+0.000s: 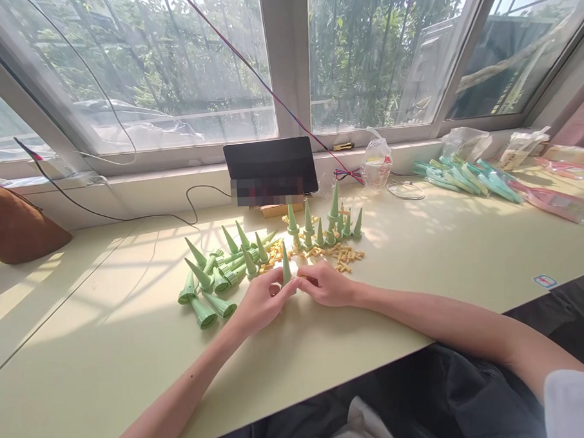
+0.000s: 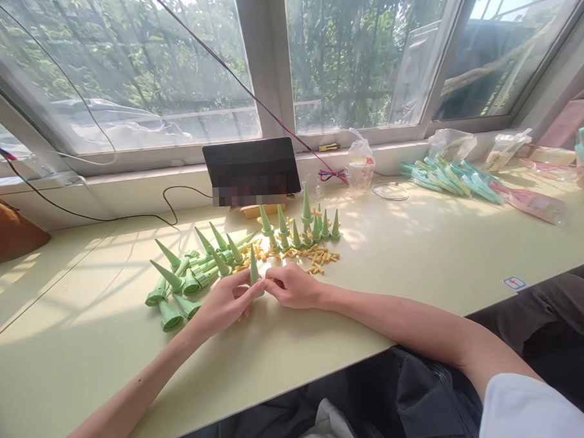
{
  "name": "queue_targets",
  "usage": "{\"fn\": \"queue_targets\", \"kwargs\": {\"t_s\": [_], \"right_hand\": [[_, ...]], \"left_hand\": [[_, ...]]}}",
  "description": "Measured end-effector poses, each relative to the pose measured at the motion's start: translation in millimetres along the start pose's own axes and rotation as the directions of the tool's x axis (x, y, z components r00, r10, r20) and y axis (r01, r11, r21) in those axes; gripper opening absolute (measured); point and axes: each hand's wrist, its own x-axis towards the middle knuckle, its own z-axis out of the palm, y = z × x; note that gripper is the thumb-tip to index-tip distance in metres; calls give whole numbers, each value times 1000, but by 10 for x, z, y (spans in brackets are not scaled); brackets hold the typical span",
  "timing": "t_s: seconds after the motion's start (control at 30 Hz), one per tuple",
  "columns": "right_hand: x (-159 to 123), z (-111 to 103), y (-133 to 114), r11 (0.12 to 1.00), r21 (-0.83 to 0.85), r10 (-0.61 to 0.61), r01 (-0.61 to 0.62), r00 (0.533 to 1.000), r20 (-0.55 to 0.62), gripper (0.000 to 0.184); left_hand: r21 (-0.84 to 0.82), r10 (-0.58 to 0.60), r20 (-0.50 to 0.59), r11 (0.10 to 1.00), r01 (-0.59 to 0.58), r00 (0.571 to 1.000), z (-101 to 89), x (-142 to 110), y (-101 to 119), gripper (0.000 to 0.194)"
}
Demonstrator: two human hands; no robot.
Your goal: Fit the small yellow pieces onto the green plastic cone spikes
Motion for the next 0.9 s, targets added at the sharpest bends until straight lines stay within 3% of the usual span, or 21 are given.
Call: {"fn": "queue_targets", "kwargs": {"t_s": [0.3, 0.4, 0.47, 0.57, 0.7, 0.9], "right_hand": [[0, -9, -21, 999, 45, -4, 4, 1000, -14, 33], [6, -30, -60, 992, 119, 32, -32, 999, 2, 34], [8, -47, -89, 978, 191, 77, -82, 996, 38, 36], [8, -66, -110, 931, 318, 145, -180, 981, 131, 40], [7, -55, -82, 861, 439, 198, -257, 964, 177, 43], [28, -35, -60, 807, 529, 232, -264, 964, 127, 44]], "left_hand": [[61, 43, 9, 997, -44, 999, 6, -31, 18, 28], [184, 157, -95, 973, -137, 983, 17, -22, -8, 27], [302, 288, -155, 925, -232, 945, 15, -5, -36, 28], [393, 417, -144, 857, -335, 897, 8, 21, -72, 22], [346, 364, -162, 891, -293, 917, 21, 38, -100, 20], [156, 190, -142, 973, -167, 972, 19, 31, -82, 24]]}}
